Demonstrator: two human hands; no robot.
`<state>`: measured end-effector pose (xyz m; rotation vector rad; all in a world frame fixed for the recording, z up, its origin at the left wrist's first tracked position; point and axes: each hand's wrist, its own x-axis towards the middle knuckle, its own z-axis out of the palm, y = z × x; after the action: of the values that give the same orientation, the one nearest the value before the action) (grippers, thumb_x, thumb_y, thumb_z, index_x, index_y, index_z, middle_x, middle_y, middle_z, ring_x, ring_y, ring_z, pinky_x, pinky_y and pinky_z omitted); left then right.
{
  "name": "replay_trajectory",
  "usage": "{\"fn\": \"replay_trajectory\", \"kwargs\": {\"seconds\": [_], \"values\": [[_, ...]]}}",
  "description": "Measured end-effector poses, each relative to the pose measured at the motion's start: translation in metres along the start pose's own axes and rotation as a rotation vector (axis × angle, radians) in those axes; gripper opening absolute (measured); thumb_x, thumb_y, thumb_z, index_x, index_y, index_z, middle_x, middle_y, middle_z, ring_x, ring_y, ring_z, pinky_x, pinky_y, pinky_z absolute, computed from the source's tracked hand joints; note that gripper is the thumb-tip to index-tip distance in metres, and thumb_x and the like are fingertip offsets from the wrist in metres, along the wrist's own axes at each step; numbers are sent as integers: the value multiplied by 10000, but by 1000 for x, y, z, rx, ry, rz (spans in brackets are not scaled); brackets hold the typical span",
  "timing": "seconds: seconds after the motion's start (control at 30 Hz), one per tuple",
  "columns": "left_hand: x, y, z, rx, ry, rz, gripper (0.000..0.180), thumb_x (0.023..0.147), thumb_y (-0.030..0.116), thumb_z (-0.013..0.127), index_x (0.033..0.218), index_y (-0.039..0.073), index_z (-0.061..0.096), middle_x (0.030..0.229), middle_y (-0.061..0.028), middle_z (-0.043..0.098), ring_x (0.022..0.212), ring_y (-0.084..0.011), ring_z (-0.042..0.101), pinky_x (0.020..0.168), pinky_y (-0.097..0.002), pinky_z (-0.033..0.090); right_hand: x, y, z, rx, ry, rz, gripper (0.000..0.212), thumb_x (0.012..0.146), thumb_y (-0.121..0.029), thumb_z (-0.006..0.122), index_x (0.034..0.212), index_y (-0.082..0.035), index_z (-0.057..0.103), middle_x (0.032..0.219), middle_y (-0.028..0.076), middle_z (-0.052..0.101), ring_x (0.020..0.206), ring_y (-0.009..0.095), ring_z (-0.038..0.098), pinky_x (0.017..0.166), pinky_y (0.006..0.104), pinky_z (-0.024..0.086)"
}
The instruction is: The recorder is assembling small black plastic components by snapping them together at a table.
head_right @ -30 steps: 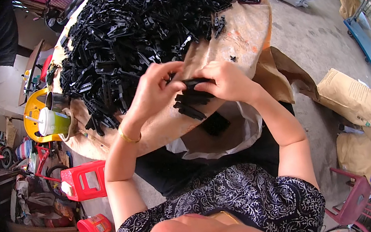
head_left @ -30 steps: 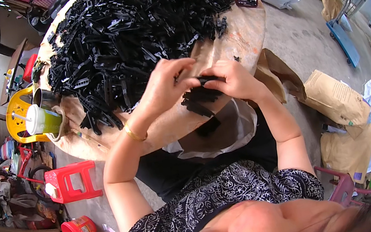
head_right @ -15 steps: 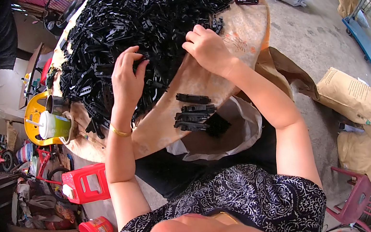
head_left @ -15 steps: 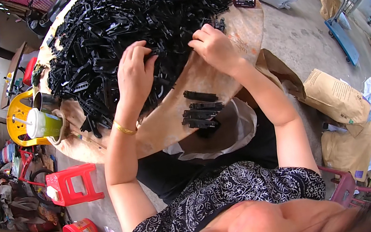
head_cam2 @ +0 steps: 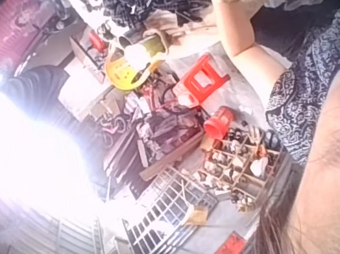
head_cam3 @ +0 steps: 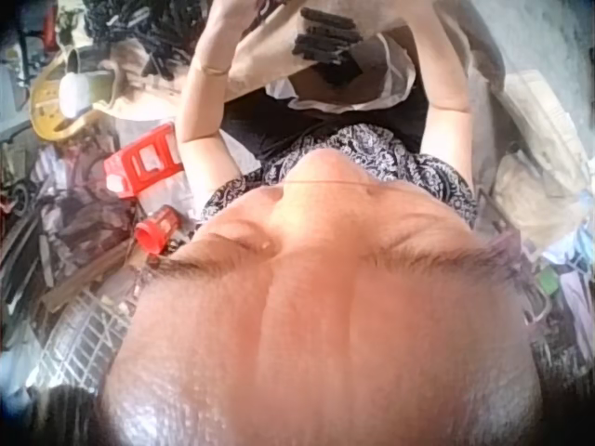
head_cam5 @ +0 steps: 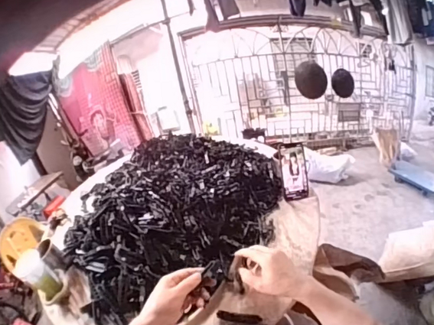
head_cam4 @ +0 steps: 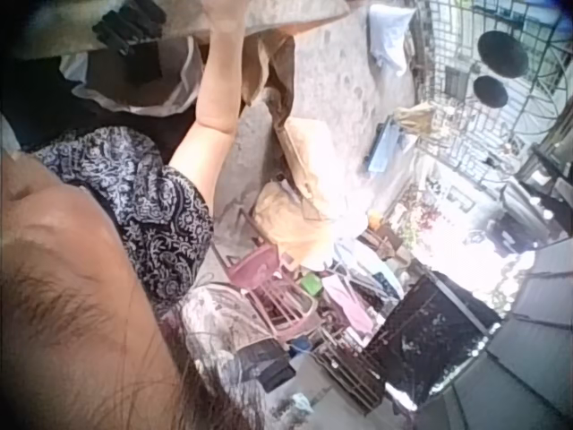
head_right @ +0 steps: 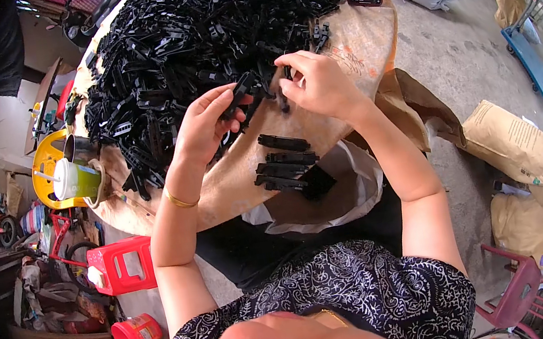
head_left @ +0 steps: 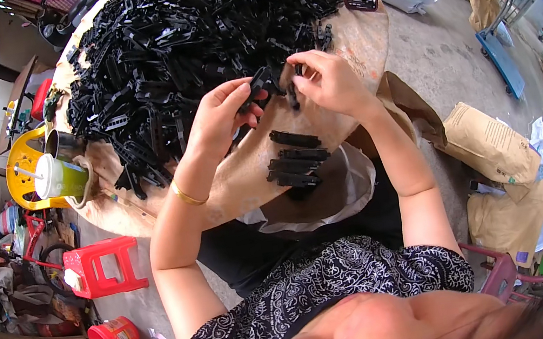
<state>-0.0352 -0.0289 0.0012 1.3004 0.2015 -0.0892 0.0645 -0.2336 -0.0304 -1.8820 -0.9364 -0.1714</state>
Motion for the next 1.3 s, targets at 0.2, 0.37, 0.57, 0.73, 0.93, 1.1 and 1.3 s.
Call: {"fn": "replay_trajectory", "kwargs": {"seconds": [0.2, 0.37, 0.57, 0.73, 0.93, 1.1, 1.3], "values": [[0, -2, 2, 68, 44, 30, 266, 954, 122, 534, 1153, -49, 577, 970, -114, 672, 696, -105, 607, 601, -216, 512, -1, -7, 7, 274, 62, 41, 210, 837, -22, 648, 1044, -11, 616, 947, 136, 650, 836, 237, 682, 704, 299, 521], [-1, -7, 0, 214, -2, 28, 295, 958, 157, 550, 1163, -52, 581, 883, -77, 664, 699, -89, 608, 597, -215, 510, -12, -39, 9, 286, -107, -35, 193, 793, -15, 702, 984, -26, 672, 916, 103, 637, 840, 203, 654, 687, 287, 510], [-13, -4, 17, 419, -77, 98, 307, 928, 110, 597, 1176, -69, 578, 789, -41, 638, 653, -68, 571, 587, -204, 482, -17, -26, 19, 197, -16, -203, 222, 761, -52, 737, 969, -47, 658, 908, 100, 580, 743, 239, 617, 629, 308, 502], [-16, -6, 16, 673, -33, 240, 287, 880, 17, 611, 1163, -31, 607, 742, -46, 640, 604, -58, 560, 559, -208, 470, -21, -35, 9, 49, -45, -170, 327, 724, -137, 783, 998, -38, 635, 929, 102, 590, 776, 254, 626, 647, 321, 517], [-15, -12, 22, 981, -13, 744, 254, 847, -7, 611, 1100, -27, 619, 831, -179, 651, 640, -223, 636, 604, -304, 507, -16, -31, -1, 177, -148, -55, 415, 728, -192, 792, 1054, 10, 632, 899, 130, 652, 734, 222, 655, 672, 305, 532], [-18, -10, 23, 1023, -54, 774, 246, 834, -3, 626, 1078, -24, 616, 876, -168, 653, 686, -273, 642, 618, -317, 508, -19, -27, -4, 216, -192, -33, 344, 742, -165, 780, 1006, 17, 658, 795, 141, 668, 659, 193, 656, 629, 288, 518], [-18, -12, 22, 1008, -74, 822, 262, 830, -11, 625, 1092, -16, 618, 854, -139, 660, 670, -250, 633, 611, -300, 505, -22, -34, -5, 56, -98, -158, 278, 737, -180, 785, 934, -11, 687, 725, 123, 652, 631, 193, 639, 571, 285, 484]]}}
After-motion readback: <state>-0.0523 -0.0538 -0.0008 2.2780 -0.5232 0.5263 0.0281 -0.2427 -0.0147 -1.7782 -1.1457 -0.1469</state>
